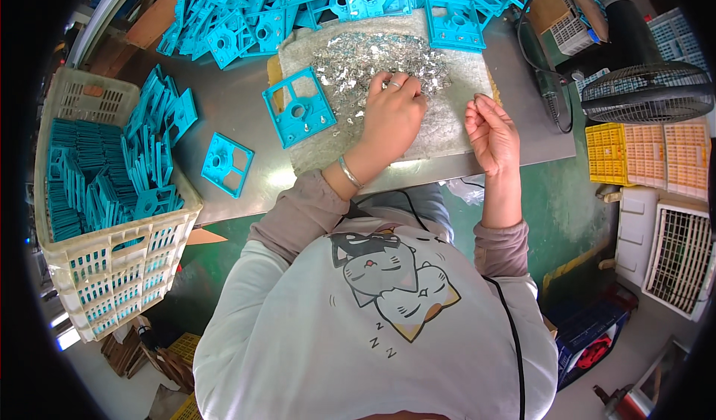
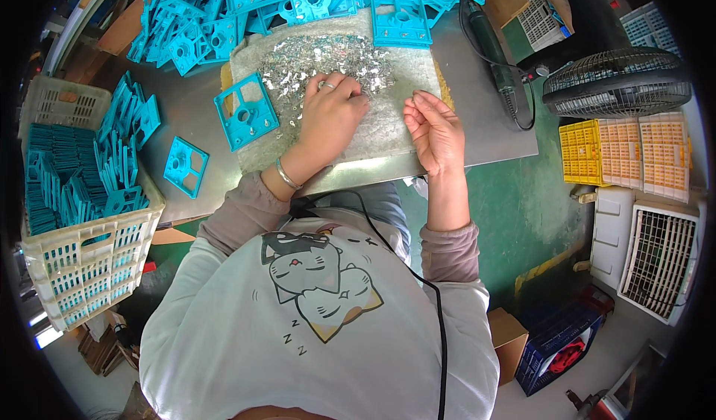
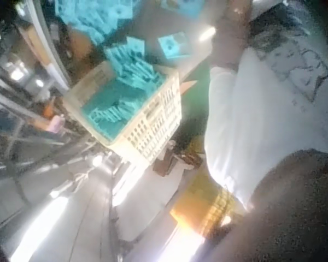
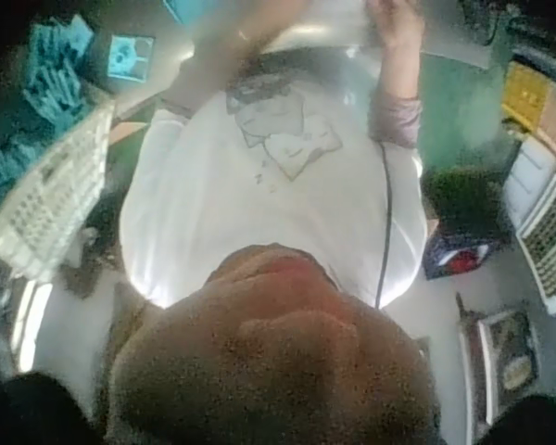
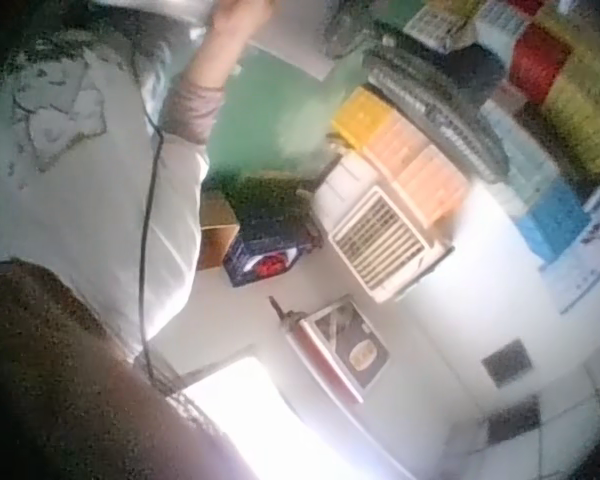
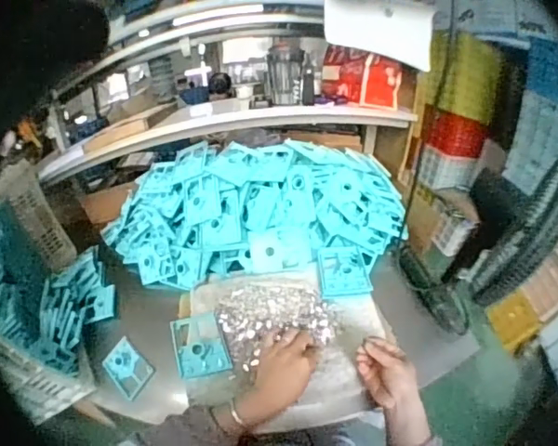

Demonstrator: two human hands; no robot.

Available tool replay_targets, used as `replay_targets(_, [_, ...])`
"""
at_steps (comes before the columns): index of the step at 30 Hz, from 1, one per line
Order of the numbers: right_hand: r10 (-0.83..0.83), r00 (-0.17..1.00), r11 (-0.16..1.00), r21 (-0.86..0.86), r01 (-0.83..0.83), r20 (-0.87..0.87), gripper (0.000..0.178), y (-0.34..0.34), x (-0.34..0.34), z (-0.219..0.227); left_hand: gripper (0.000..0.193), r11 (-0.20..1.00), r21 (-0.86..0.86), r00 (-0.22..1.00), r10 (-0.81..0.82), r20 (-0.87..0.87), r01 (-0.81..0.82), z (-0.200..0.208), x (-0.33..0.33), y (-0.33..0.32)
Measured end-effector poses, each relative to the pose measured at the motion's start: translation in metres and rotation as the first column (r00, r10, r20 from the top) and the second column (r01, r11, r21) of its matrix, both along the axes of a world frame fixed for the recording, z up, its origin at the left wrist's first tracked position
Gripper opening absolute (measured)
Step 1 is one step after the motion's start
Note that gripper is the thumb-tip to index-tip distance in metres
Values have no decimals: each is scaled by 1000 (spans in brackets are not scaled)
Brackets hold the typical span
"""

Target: Assembling small silver metal parts into blue plastic frames at a workbench.

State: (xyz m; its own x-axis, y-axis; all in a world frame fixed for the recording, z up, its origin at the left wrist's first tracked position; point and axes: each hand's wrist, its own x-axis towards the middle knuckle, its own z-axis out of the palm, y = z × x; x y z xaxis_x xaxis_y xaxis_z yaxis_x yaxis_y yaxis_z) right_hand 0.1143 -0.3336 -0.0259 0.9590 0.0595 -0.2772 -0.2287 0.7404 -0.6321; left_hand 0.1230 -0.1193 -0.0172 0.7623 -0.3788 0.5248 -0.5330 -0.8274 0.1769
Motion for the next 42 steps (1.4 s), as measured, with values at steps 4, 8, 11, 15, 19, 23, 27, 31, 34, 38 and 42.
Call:
replay_targets(4, [-11,1000,997,-75,11,-2,16,2,-3,0,4,986,-84,987,-151,-59,146,0,-17,10])
replay_targets(8, [-13,998,982,-185,24,60,15,3,-2,-5,5,971,-195,988,-147,-37,138,7,-33,19])
replay_targets(11, [-19,991,958,-281,57,135,15,8,-1,-7,7,971,-222,993,-107,-56,92,8,-35,26])
replay_targets(15, [-48,993,929,-361,85,112,16,13,-3,-3,3,975,-217,996,-60,-60,46,11,-34,26])
replay_targets(19, [-69,985,893,-430,132,158,17,15,-3,-2,2,974,-196,993,-117,8,116,12,-23,10])
replay_targets(23, [-33,985,856,-503,117,172,16,14,-7,-7,10,984,-66,986,-160,44,163,7,-4,-3])
replay_targets(27, [-59,966,810,-554,194,252,15,16,-11,-13,11,981,107,984,-167,56,160,3,-3,-8])
replay_targets(31, [-41,944,749,-615,246,328,13,18,-12,-16,13,984,92,982,-163,97,155,6,-5,-6])
replay_targets(34, [32,913,710,-652,266,407,11,21,-14,-10,12,971,-153,981,-175,84,186,16,-17,-2])
replay_targets(38, [130,876,690,-677,257,465,13,34,-22,10,10,845,-529,943,-236,-236,80,25,-29,2])
replay_targets(42, [202,845,638,-721,270,495,14,44,-26,27,15,622,-773,835,-356,-421,-125,31,-40,7])
